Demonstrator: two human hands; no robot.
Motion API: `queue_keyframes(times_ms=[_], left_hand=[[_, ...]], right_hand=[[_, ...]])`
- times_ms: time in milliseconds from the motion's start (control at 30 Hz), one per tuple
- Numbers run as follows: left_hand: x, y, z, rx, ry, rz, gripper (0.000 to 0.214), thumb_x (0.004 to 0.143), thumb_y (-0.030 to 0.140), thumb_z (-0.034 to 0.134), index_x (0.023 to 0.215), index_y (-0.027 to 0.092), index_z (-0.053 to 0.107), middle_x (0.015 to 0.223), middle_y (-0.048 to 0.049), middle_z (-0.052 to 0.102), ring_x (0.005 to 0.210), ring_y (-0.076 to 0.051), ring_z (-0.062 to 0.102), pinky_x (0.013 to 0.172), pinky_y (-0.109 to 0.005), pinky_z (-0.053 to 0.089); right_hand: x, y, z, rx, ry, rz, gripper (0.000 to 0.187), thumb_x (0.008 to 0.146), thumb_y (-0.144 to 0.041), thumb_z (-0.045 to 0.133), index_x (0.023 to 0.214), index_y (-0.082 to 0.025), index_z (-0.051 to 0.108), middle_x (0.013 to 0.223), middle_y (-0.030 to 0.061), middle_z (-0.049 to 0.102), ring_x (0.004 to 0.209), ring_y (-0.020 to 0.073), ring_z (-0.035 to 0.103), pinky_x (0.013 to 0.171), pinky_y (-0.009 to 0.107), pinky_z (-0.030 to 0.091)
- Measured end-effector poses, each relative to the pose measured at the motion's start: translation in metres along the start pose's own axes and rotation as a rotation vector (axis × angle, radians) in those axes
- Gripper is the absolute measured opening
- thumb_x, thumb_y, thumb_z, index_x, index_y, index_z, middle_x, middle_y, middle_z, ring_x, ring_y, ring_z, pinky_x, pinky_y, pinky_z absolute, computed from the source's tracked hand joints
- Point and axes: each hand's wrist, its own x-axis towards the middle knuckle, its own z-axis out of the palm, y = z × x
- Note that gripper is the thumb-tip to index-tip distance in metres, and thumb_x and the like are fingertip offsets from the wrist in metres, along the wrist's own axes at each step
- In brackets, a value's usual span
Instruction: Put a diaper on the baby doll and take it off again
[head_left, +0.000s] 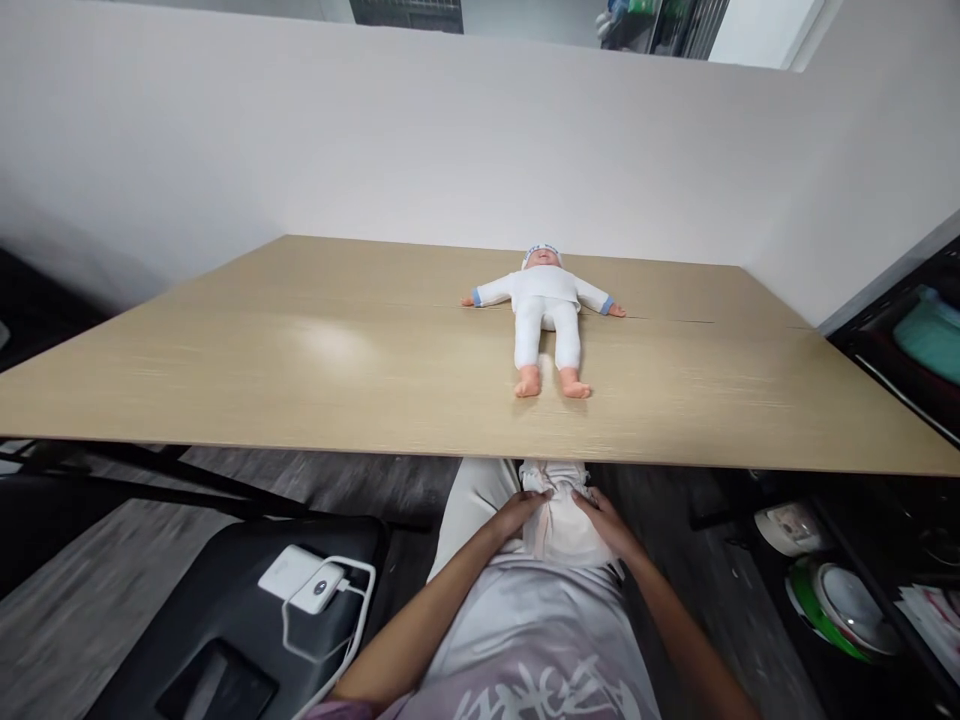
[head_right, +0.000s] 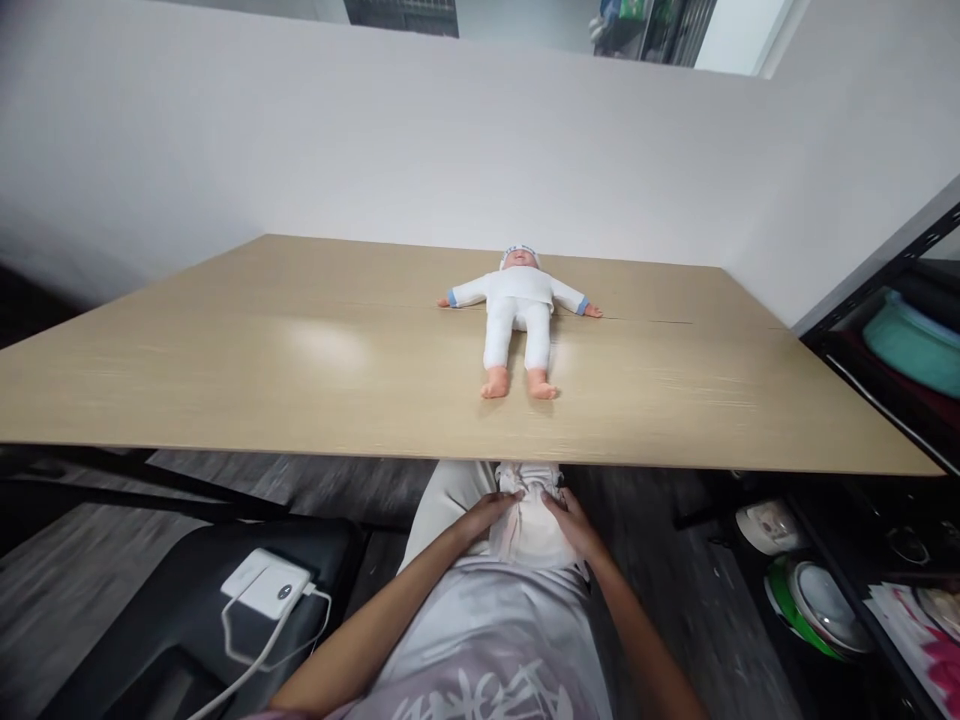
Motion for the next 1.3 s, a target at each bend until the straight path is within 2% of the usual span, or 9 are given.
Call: queue_keyframes(times_ms=[167, 333, 467, 633, 767, 1033, 1167, 1233, 1300], left_hand=[[-0.036, 0.02, 0.018, -0.198, 0.003, 0.052, 0.082, 0.054, 0.087, 0.087, 0.089, 0.015, 0.071, 0.093, -0.017, 0.08, 0.094, -0.034, 0.078, 0.093, -0.044, 0.062], [-0.143, 0.038, 0.042, -0.196, 0.024, 0.319, 0.06, 0.081, 0.063, 0.09, 0.116, 0.017, 0.074, 0.11, -0.011, 0.08, 0.108, -0.029, 0.074, 0.101, -0.036, 0.057], [-0.199, 0.052, 0.048, -0.075, 0.049, 0.478, 0.047, 0.091, 0.053, 0.085, 0.125, 0.023, 0.073, 0.125, -0.0092, 0.077, 0.121, -0.026, 0.07, 0.11, -0.033, 0.052], [-0.172, 0.067, 0.038, -0.146, 0.12, 0.53, 0.058, 0.093, 0.06, 0.081, 0.137, 0.025, 0.068, 0.136, -0.01, 0.074, 0.124, -0.028, 0.069, 0.112, -0.036, 0.052], [-0.138, 0.063, 0.03, -0.285, 0.219, 0.474, 0.061, 0.086, 0.061, 0.086, 0.132, 0.024, 0.068, 0.136, -0.0096, 0.074, 0.127, -0.03, 0.068, 0.111, -0.037, 0.053], [-0.108, 0.035, 0.027, -0.54, 0.295, 0.254, 0.088, 0.068, 0.061, 0.1, 0.132, 0.022, 0.053, 0.111, -0.008, 0.078, 0.105, -0.029, 0.076, 0.096, -0.038, 0.059], [-0.106, 0.032, 0.033, -0.559, 0.289, 0.259, 0.091, 0.069, 0.059, 0.1, 0.135, 0.023, 0.048, 0.117, -0.0102, 0.079, 0.107, -0.028, 0.077, 0.099, -0.038, 0.058], [-0.109, 0.037, 0.036, -0.562, 0.272, 0.253, 0.09, 0.07, 0.059, 0.099, 0.136, 0.023, 0.048, 0.12, -0.0108, 0.078, 0.11, -0.029, 0.077, 0.099, -0.039, 0.058], [-0.113, 0.044, 0.039, -0.558, 0.27, 0.248, 0.092, 0.069, 0.06, 0.099, 0.136, 0.024, 0.047, 0.12, -0.0107, 0.078, 0.11, -0.031, 0.077, 0.099, -0.04, 0.059]], right_hand=[[-0.041, -0.034, -0.003, 0.096, -0.09, -0.004, 0.089, 0.052, -0.095, 0.083, 0.098, -0.02, 0.072, 0.099, 0.0108, 0.08, 0.101, 0.0345, 0.075, 0.09, 0.046, 0.061], [-0.138, -0.067, -0.038, 0.147, -0.07, -0.165, 0.069, 0.081, -0.068, 0.086, 0.134, -0.026, 0.07, 0.138, 0.0121, 0.076, 0.126, 0.0336, 0.071, 0.106, 0.045, 0.06], [-0.188, -0.091, -0.048, 0.107, -0.133, -0.349, 0.06, 0.088, -0.054, 0.086, 0.14, -0.028, 0.069, 0.137, 0.0103, 0.076, 0.122, 0.0332, 0.074, 0.101, 0.04, 0.063], [-0.16, -0.114, -0.013, 0.138, -0.117, -0.448, 0.049, 0.099, -0.047, 0.077, 0.143, -0.027, 0.066, 0.148, 0.01, 0.072, 0.127, 0.028, 0.072, 0.106, 0.034, 0.06], [-0.122, -0.113, 0.016, 0.155, -0.101, -0.411, 0.043, 0.102, -0.05, 0.073, 0.135, -0.025, 0.067, 0.137, 0.0096, 0.076, 0.122, 0.0259, 0.073, 0.102, 0.033, 0.061], [-0.096, -0.082, 0.025, 0.031, -0.07, -0.346, 0.043, 0.102, -0.058, 0.07, 0.124, -0.021, 0.065, 0.116, 0.0086, 0.078, 0.111, 0.027, 0.073, 0.093, 0.036, 0.059], [-0.101, -0.073, 0.016, -0.14, 0.212, -0.457, 0.044, 0.099, -0.056, 0.074, 0.124, -0.022, 0.064, 0.11, 0.0082, 0.075, 0.101, 0.0257, 0.071, 0.087, 0.038, 0.059], [-0.104, -0.081, 0.01, -0.223, 0.377, -0.582, 0.042, 0.098, -0.053, 0.075, 0.123, -0.023, 0.063, 0.108, 0.008, 0.073, 0.095, 0.0252, 0.068, 0.084, 0.039, 0.058], [-0.105, -0.099, 0.005, -0.317, 0.43, -0.72, 0.035, 0.1, -0.048, 0.074, 0.123, -0.024, 0.063, 0.112, 0.0092, 0.072, 0.099, 0.0262, 0.067, 0.088, 0.042, 0.058]])
